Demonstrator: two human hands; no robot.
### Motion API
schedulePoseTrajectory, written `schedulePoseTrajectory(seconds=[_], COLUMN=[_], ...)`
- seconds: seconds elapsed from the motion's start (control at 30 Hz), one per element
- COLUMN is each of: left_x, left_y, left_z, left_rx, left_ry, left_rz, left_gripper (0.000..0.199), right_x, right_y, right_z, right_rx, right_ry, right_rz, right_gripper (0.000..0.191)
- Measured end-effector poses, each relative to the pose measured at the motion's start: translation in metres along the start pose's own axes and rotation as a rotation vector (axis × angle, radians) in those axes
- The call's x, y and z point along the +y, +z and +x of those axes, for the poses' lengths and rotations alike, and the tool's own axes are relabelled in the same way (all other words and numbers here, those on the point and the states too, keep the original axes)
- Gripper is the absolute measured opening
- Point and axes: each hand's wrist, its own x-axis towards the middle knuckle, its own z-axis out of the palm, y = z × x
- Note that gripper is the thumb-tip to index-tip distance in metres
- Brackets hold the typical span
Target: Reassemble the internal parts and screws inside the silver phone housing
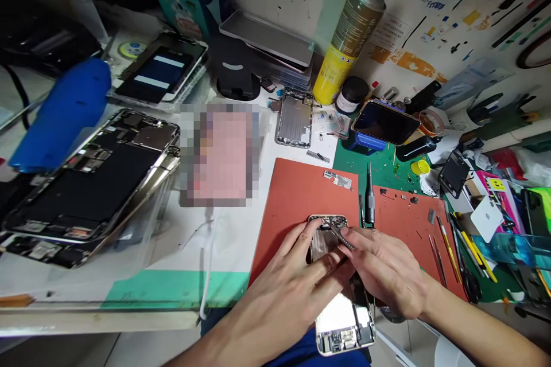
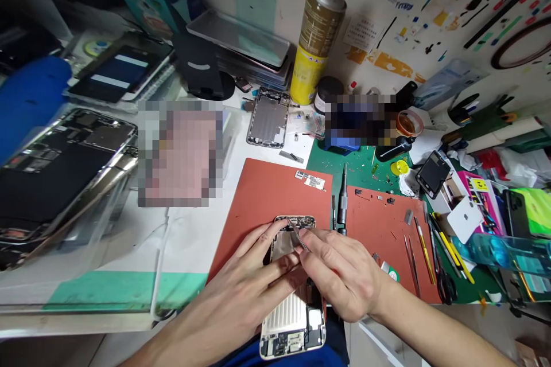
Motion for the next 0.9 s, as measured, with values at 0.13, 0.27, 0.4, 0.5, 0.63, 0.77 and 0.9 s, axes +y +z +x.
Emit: schedulePoseTrajectory(seconds=[0.13, 0.27, 0.4, 0.5, 0.63, 0.77, 0.9], left_x=[0.0006, 0.0007, 0.0002, 0.0000, -0.0004, -0.0004, 0.0004], left_y=[0.0009, 0.0014, 0.0007, 0.0007, 0.0015, 0.0018, 0.0008], left_z=[-0.0002, -0.0007, -0.0009, -0.0002, 0.0001, -0.0012, -0.0011], left_rx=[0.039, 0.033, 0.024, 0.027, 0.015, 0.005, 0.010], left_ry=[0.000, 0.000, 0.005, 0.005, 0.007, 0.001, -0.005], left_rz=[0.022, 0.029, 0.050, 0.071, 0.081, 0.079, 0.045], left_gripper=[0.049, 0.048, 0.047, 0.044, 0.045, 0.049, 0.053], right_x=[0.0002, -0.0006, -0.0003, 0.0000, 0.0015, 0.0034, 0.0038], right_y=[-0.0001, 0.0000, 0.0017, 0.0022, 0.0022, 0.0039, 0.0049], right_z=[0.0049, 0.0088, 0.0075, 0.0069, 0.0056, 0.0021, 0.0038], right_rx=[-0.016, -0.013, 0.012, 0.014, -0.011, -0.029, 0.023], right_ry=[-0.002, -0.009, -0.010, -0.011, 0.014, 0.047, -0.017], right_rz=[0.000, -0.010, 0.000, 0.000, 0.003, -0.003, -0.034], right_gripper=[0.049, 0.046, 0.045, 0.044, 0.045, 0.048, 0.045])
